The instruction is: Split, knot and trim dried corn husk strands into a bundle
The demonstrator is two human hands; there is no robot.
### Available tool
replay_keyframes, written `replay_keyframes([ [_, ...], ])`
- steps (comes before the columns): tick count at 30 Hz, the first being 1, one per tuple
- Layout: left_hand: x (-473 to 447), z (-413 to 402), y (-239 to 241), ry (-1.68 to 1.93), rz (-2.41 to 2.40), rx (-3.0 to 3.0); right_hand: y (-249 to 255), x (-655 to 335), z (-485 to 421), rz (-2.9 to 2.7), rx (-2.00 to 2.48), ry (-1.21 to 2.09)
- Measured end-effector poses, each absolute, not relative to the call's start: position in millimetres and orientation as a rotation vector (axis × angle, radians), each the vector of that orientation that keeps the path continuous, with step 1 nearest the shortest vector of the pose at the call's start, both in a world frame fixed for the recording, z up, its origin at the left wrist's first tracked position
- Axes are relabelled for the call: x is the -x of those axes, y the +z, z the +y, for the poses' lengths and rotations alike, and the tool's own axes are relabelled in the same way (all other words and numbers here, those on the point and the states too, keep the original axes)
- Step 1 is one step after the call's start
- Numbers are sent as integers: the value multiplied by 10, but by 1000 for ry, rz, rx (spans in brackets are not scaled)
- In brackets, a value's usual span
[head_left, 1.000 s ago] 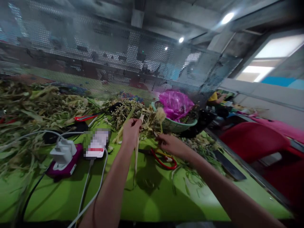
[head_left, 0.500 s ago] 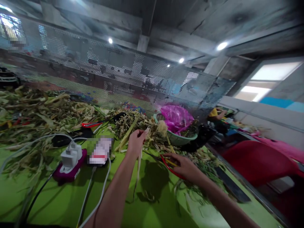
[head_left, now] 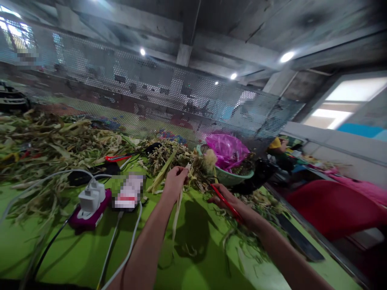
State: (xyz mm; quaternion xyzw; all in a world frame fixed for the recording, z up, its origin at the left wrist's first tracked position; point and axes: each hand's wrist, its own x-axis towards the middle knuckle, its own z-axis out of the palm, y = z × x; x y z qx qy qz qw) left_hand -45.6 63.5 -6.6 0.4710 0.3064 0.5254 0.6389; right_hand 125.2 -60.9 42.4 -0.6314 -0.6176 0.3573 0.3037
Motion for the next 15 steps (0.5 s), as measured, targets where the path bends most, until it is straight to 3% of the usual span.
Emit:
replay_keyframes([
  [15,464,577,-39,1124,718,-1172,400,-1336,-581,-1762,1694,815],
])
